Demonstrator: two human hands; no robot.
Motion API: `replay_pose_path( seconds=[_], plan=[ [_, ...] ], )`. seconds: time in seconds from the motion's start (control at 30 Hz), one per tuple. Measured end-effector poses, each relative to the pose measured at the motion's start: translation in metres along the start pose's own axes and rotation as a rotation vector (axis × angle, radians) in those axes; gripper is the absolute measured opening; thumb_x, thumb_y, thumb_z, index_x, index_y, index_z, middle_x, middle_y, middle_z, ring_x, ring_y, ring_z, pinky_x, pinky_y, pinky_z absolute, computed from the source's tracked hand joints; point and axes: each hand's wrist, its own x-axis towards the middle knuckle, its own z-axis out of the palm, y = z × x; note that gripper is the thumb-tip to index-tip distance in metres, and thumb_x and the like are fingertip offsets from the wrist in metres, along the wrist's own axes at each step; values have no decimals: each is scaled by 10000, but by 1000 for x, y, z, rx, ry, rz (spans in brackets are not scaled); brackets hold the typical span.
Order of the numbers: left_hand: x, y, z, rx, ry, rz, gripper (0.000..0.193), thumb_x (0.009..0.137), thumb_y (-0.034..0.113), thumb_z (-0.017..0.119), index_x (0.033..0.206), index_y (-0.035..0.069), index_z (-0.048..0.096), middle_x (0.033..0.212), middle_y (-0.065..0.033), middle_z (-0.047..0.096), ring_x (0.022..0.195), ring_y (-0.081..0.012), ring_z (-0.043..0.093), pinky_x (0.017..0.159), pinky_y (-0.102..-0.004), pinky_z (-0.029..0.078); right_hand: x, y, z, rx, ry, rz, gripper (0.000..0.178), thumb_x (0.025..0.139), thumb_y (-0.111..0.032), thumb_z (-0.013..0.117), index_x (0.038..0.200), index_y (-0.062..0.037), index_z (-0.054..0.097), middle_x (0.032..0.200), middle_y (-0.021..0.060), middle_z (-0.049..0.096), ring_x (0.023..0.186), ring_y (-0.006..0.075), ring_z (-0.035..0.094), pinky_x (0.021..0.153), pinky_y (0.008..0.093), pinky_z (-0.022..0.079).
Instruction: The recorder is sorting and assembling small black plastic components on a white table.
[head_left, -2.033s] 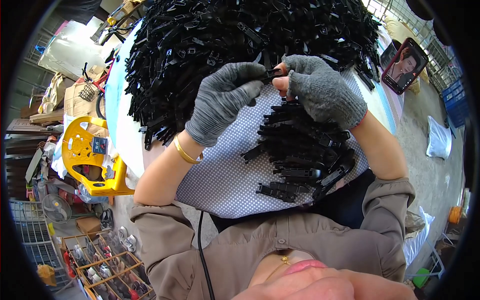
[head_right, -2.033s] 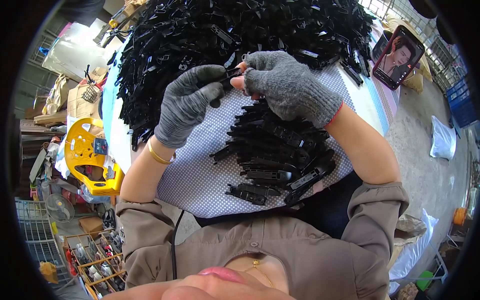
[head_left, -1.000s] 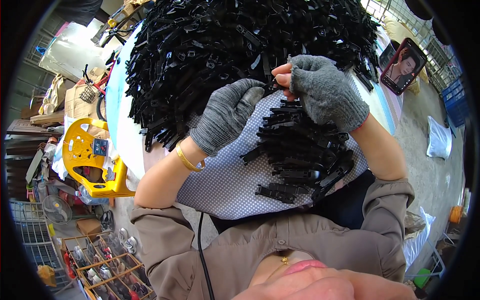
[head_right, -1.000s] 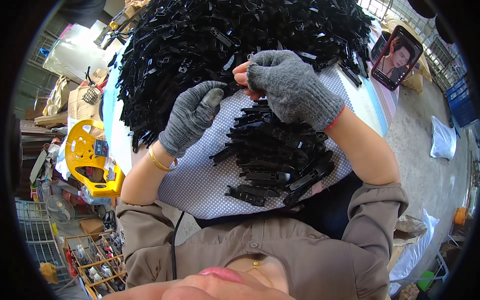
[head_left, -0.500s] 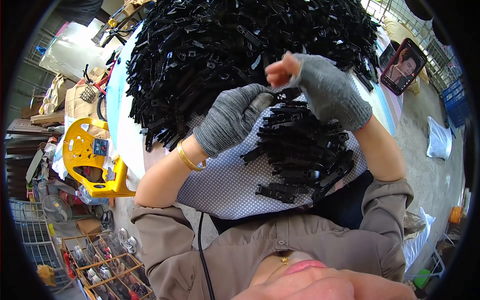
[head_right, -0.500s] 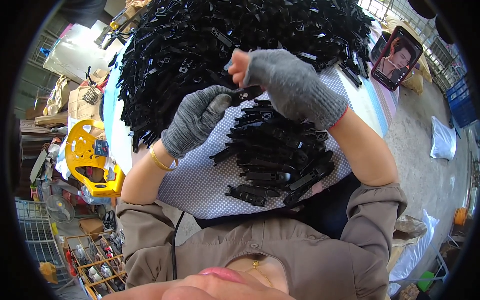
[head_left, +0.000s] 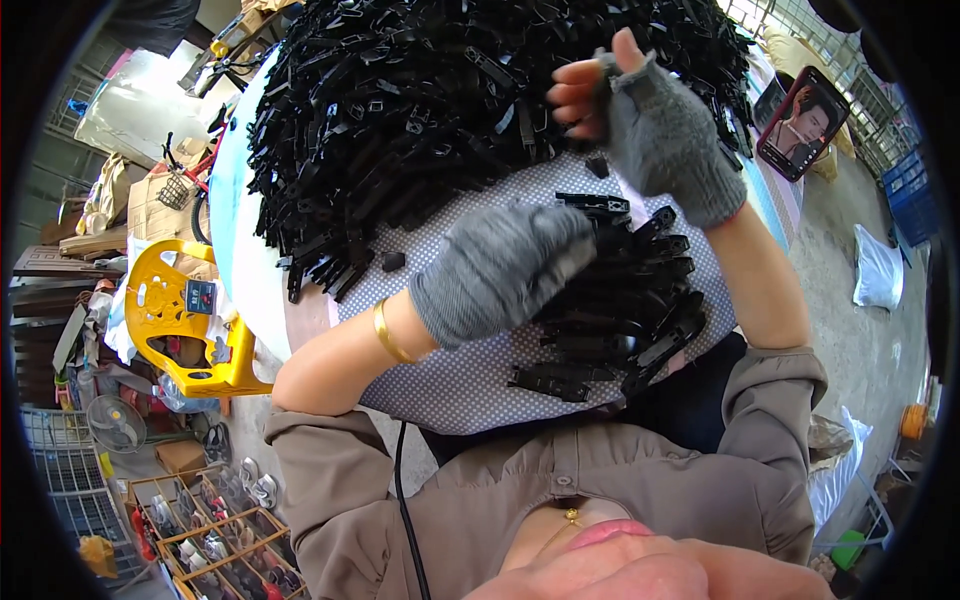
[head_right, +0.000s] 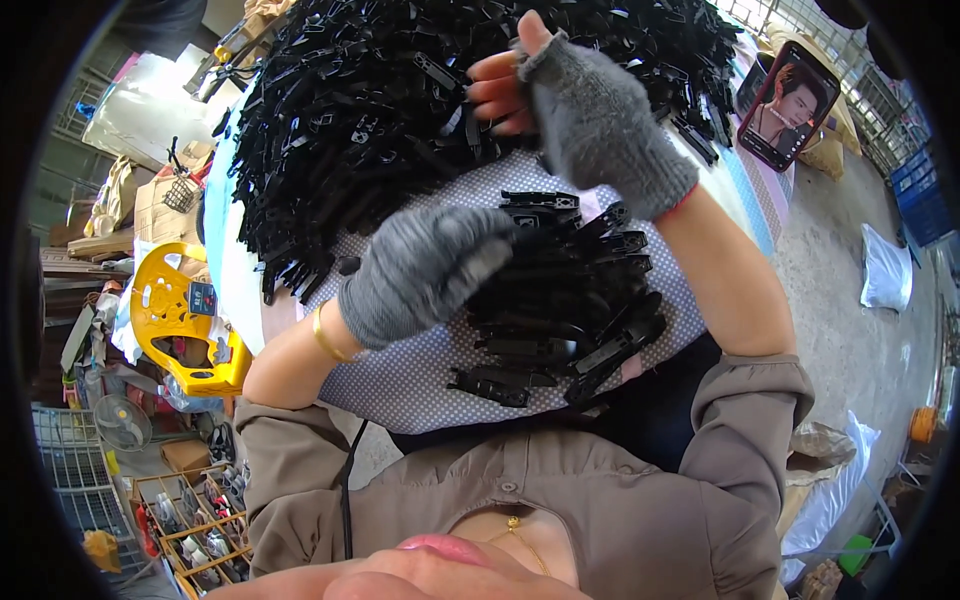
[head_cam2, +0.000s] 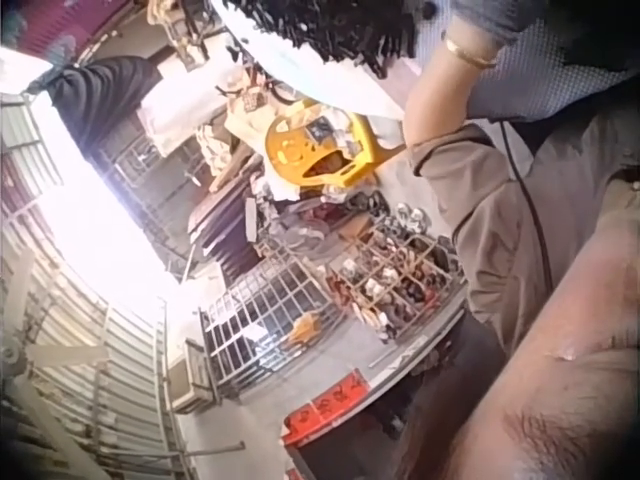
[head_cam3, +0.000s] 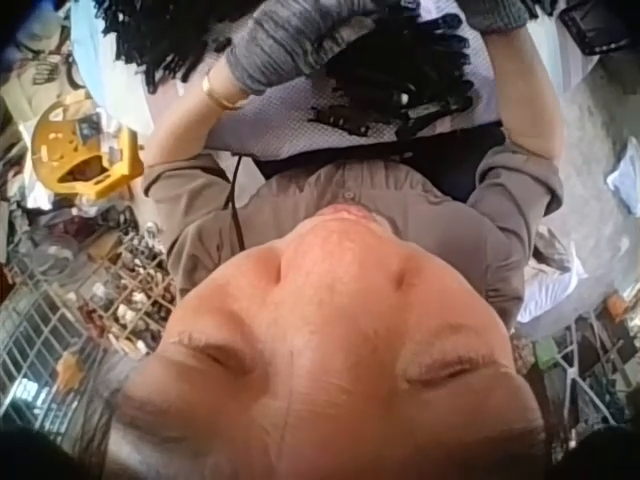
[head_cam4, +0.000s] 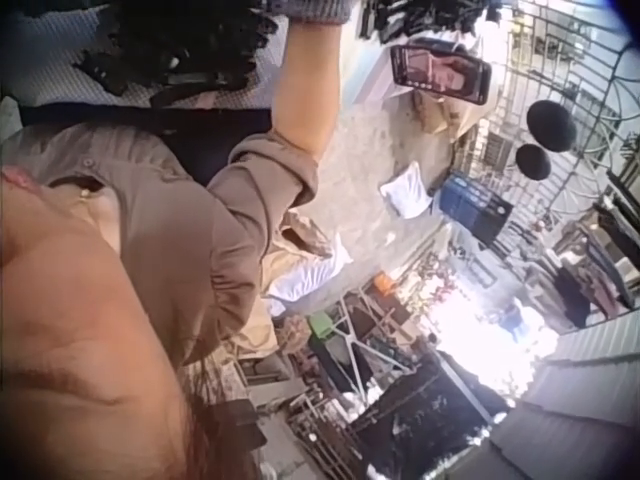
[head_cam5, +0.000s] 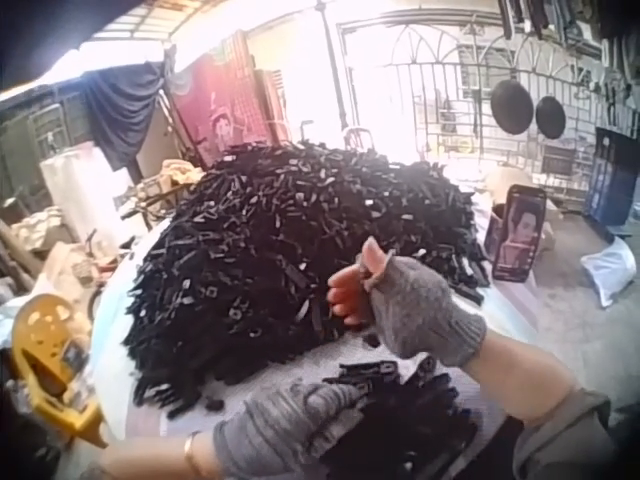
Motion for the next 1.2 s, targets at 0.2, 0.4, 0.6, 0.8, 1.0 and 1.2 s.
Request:
replay_pose_path(
  seconds=[0.2, 0.4, 0.6, 0.8, 1.0, 1.2],
  plan=[
    [-1, 1, -23, -117, 3, 31, 368, 733, 329, 707, 981, 67, 638, 892, -119, 595, 729, -247, 624, 666, -326, 522, 0, 13, -10, -1407, -89, -161, 257, 845, -273, 599, 799, -20, 613, 741, 78, 582, 669, 189, 580, 635, 334, 494],
    [-3, -46, -35, 966, -22, -414, 175, 814, 186, 584, 951, 80, 606, 1017, -86, 559, 897, -215, 592, 612, -309, 541, -9, 12, 5, -1750, -218, -14, 334, 814, -349, 574, 857, -20, 608, 782, 103, 590, 761, 254, 592, 723, 379, 474],
    [0, -57, -31, 1055, -91, -454, 157, 787, 164, 589, 923, 85, 595, 1014, -69, 549, 958, -237, 562, 601, -329, 542, -6, 20, 1, -1429, -205, -76, 267, 802, -187, 584, 1026, -44, 608, 881, 111, 628, 780, 229, 627, 728, 357, 518],
    [-5, -49, -38, 813, 110, -266, 215, 800, 257, 622, 893, 66, 587, 902, -80, 597, 862, -220, 583, 623, -312, 529, -7, 9, 2, -915, -167, 145, 248, 803, -166, 633, 1019, -46, 618, 835, 30, 612, 781, 117, 580, 727, 274, 487],
    [2, -38, -24, -495, 253, -461, 309, 782, 219, 695, 1003, 21, 609, 773, -41, 650, 707, -126, 602, 650, -272, 503, -7, 4, 6, -569, -257, 331, 269, 808, -161, 636, 1048, -41, 617, 763, 0, 596, 667, 75, 539, 640, 234, 463],
    [1, -40, -23, -631, -40, -525, 339, 833, 196, 643, 1127, 38, 586, 737, -5, 619, 579, -19, 519, 484, -151, 420, -13, 6, 11, -435, -110, 288, 201, 810, -150, 632, 964, -22, 641, 737, 13, 592, 632, 74, 548, 600, 223, 474]
  ],
)
